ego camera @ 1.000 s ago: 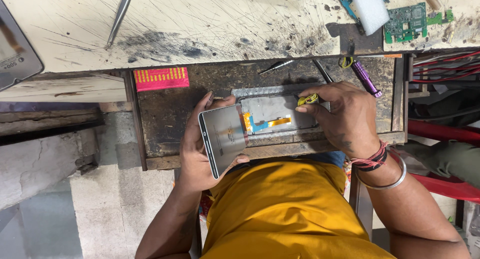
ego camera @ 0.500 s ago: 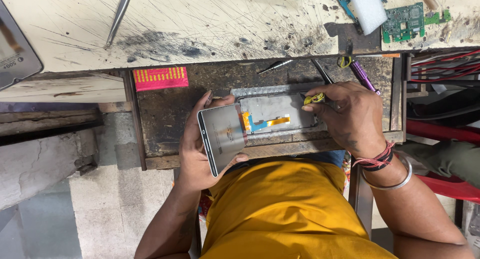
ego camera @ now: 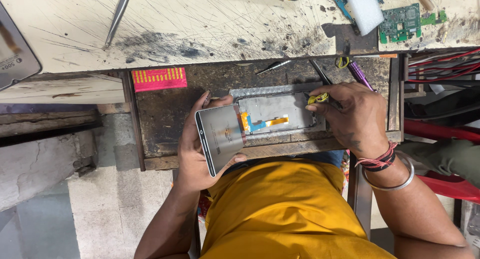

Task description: The person holds a smartphone with its screen lifted from the frame and wraps a yellow rubber band around the assembly to secure the screen. They then press and swipe on the phone's touchscreen to test it while the rubber band holds the parts together.

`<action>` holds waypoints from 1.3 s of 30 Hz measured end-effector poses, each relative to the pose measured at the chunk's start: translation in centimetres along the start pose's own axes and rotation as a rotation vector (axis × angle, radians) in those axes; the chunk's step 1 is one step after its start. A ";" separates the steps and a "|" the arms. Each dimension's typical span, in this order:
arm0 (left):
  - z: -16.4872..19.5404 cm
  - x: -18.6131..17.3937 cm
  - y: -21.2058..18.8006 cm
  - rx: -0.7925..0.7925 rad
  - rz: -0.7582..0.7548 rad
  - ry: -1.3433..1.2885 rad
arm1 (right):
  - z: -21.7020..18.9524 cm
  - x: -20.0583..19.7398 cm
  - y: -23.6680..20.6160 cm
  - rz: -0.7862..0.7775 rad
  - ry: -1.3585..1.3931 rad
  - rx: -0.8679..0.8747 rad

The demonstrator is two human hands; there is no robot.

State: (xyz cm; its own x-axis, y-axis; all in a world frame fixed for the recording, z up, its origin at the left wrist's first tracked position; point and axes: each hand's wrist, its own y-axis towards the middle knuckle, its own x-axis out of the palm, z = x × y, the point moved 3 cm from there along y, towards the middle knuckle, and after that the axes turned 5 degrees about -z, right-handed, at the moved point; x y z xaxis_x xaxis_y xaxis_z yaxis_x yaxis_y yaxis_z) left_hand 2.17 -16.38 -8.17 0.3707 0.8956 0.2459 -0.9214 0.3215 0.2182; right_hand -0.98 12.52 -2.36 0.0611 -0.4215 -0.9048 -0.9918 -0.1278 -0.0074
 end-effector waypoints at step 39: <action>0.2 0.1 0.3 0.018 -0.002 0.045 | 0.8 -1.1 -0.9 0.012 0.026 0.049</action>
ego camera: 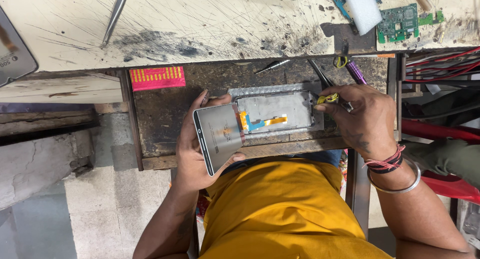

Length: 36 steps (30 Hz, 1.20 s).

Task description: The person holds a smartphone with its screen lifted from the frame and wraps a yellow rubber band around the assembly to secure the screen. They then press and swipe on the phone's touchscreen to test it while the rubber band holds the parts together.

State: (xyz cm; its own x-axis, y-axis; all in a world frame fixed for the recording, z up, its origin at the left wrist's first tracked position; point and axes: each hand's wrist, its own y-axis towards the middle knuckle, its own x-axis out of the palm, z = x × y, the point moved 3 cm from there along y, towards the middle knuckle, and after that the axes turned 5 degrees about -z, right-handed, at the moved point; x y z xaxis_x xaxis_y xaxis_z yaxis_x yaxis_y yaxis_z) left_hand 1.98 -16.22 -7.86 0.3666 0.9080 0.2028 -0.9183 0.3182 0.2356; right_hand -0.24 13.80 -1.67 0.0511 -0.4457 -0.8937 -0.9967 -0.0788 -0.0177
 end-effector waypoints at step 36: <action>0.2 -0.1 -0.3 -0.052 0.017 -0.026 | 0.2 0.5 -0.9 -0.009 -0.055 0.041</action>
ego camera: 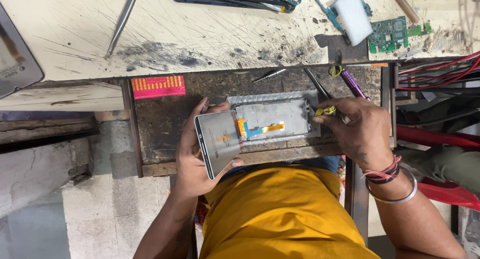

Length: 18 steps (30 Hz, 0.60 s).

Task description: The person holds a smartphone with its screen lifted from the frame and wraps a yellow rubber band around the assembly to secure the screen. They then press and swipe on the phone's touchscreen to test it while the rubber band holds the parts together.

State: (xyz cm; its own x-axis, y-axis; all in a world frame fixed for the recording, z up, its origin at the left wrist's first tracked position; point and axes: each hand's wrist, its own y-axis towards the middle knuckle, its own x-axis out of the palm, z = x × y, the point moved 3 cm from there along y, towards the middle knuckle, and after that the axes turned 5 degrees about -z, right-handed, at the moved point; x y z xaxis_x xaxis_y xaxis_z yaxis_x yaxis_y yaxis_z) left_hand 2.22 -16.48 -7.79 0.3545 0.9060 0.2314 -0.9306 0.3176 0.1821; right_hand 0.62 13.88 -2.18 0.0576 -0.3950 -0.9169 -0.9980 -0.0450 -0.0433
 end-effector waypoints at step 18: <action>-0.1 -0.1 -0.1 0.033 -0.003 0.065 | -0.1 0.2 -0.3 -0.002 0.038 0.004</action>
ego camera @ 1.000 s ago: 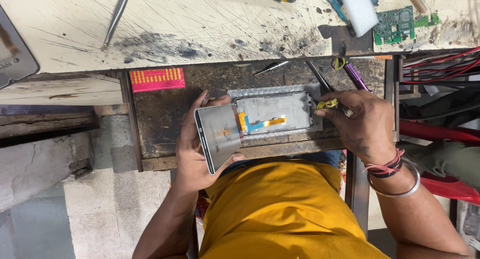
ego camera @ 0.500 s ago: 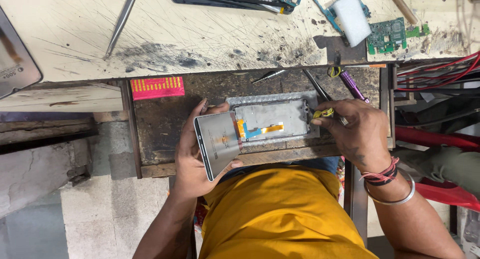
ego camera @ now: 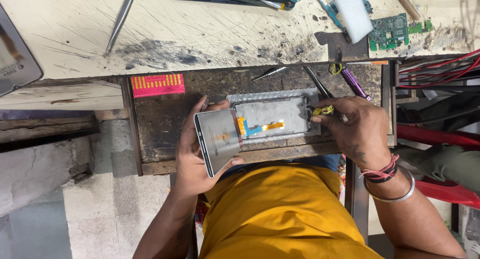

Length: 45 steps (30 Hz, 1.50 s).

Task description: The person holds a smartphone with its screen lifted from the frame and wraps a yellow rubber band around the assembly to secure the screen. They then press and swipe on the phone's touchscreen to test it while the rubber band holds the parts together.

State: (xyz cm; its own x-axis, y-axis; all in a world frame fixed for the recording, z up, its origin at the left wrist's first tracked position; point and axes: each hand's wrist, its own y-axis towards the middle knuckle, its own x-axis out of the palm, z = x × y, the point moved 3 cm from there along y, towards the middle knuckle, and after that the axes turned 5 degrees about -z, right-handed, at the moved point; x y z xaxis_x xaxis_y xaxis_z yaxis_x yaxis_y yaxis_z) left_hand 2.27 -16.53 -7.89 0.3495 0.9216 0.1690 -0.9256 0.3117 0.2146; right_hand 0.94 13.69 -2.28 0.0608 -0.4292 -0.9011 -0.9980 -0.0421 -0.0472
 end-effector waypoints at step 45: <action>-0.5 0.0 -0.3 -0.026 0.011 -0.059 | 0.6 0.0 -1.2 -0.003 0.012 -0.014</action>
State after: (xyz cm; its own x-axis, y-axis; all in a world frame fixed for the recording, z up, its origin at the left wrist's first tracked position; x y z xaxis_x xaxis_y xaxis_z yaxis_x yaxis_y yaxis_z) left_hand 2.50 -16.48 -8.45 0.3462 0.9101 0.2275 -0.9327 0.3079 0.1878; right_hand 2.16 14.25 -2.45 0.0637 -0.4399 -0.8958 -0.9975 -0.0557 -0.0436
